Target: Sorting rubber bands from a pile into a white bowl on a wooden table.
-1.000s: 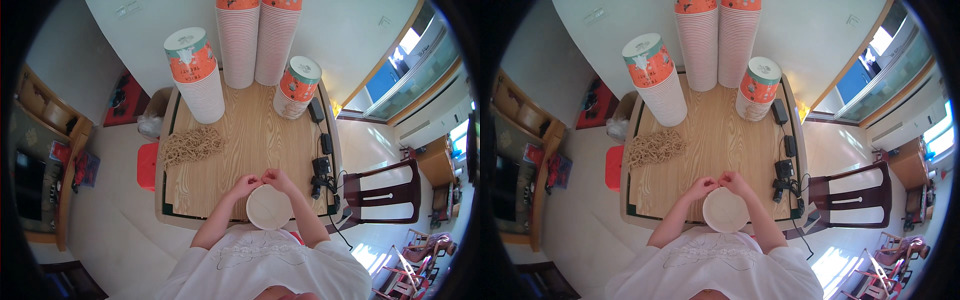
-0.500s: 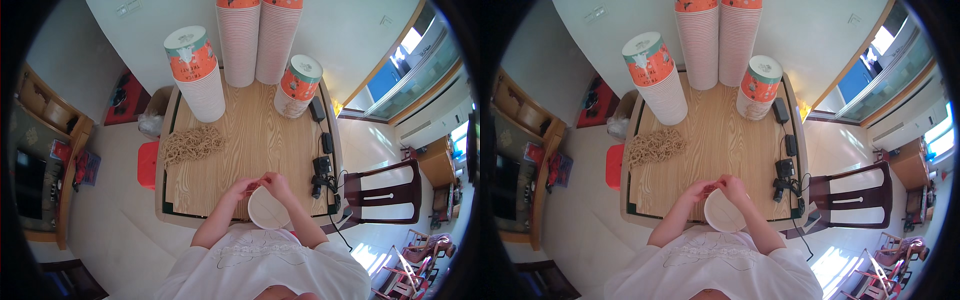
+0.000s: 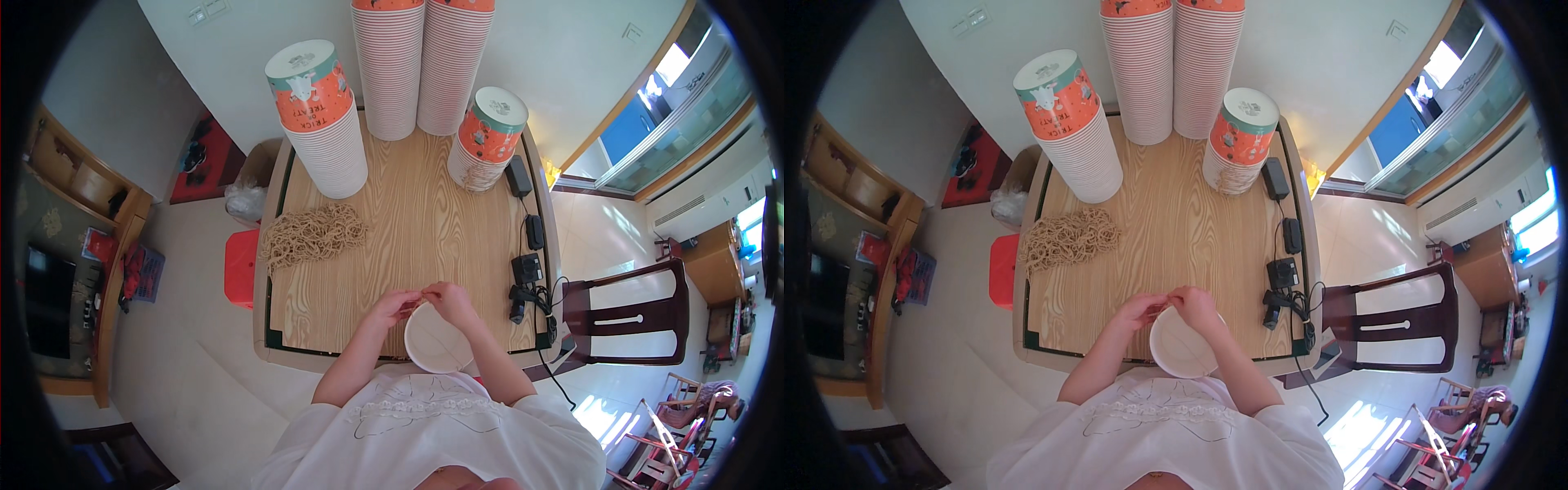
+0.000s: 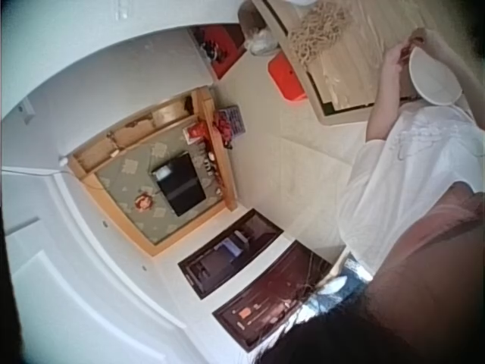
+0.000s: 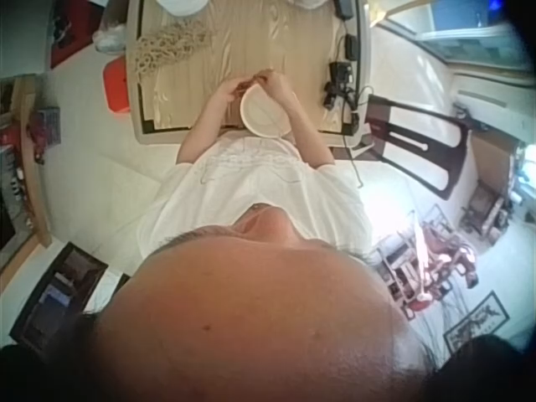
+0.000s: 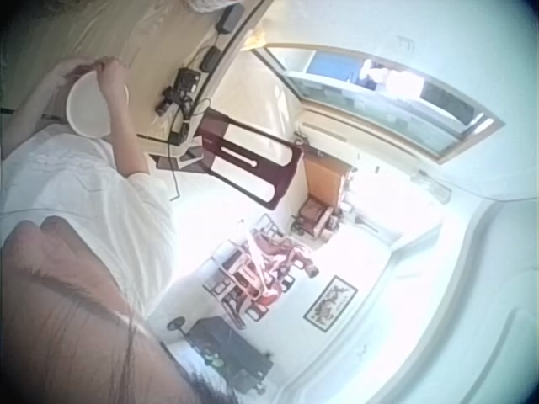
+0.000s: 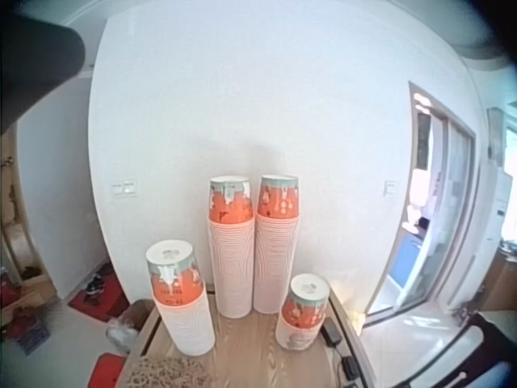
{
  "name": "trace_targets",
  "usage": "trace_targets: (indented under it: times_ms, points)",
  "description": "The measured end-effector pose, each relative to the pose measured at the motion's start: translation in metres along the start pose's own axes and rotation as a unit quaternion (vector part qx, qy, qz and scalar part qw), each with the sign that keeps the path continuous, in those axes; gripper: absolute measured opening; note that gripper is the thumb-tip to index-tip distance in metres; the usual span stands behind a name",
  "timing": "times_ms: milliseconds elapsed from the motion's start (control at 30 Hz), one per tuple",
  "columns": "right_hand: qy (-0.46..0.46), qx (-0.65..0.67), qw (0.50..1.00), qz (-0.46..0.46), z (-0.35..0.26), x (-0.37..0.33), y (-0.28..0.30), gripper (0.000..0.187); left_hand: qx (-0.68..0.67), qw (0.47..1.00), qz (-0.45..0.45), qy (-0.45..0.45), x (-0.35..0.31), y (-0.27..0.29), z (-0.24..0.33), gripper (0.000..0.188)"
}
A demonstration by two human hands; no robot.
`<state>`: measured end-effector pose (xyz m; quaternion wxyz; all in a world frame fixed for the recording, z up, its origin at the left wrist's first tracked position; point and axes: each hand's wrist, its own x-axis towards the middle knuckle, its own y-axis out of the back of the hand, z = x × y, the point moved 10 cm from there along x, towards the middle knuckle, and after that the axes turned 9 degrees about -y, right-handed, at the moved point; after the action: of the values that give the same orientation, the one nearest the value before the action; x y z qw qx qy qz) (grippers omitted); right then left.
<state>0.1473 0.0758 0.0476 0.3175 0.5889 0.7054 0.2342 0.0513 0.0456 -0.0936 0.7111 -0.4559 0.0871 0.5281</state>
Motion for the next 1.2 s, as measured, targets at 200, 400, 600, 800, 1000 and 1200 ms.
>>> trace_targets:
  times_ms: [200, 400, 600, 800, 1000, 1200]
  points:
    - [-0.093, 0.095, 0.988, -0.073, 0.040, 0.016, -0.015, 0.016, 0.028, 0.999, 0.005, -0.027, -0.008, -0.007, 0.013, 0.013]
    - [-0.137, 0.073, 0.980, -0.124, 0.034, 0.016, -0.020, 0.016, 0.063, 0.997, 0.023, -0.042, -0.008, -0.001, 0.016, 0.014]
    - [-0.134, 0.115, 0.976, -0.125, 0.051, 0.021, -0.031, 0.014, 0.080, 0.995, 0.021, -0.054, -0.012, -0.008, 0.024, 0.015]
    - [-0.131, 0.099, 0.979, -0.125, 0.046, 0.022, -0.029, 0.014, 0.220, 0.956, 0.033, -0.193, -0.014, -0.014, 0.052, 0.013]
    - [-0.140, 0.104, 0.976, -0.131, 0.048, 0.023, -0.030, 0.013, 0.324, 0.907, 0.060, -0.261, -0.017, -0.016, 0.065, 0.013]
    - [-0.132, 0.139, 0.971, -0.143, 0.048, 0.025, -0.031, 0.013, 0.304, 0.925, 0.045, -0.223, -0.014, -0.016, 0.059, 0.012]
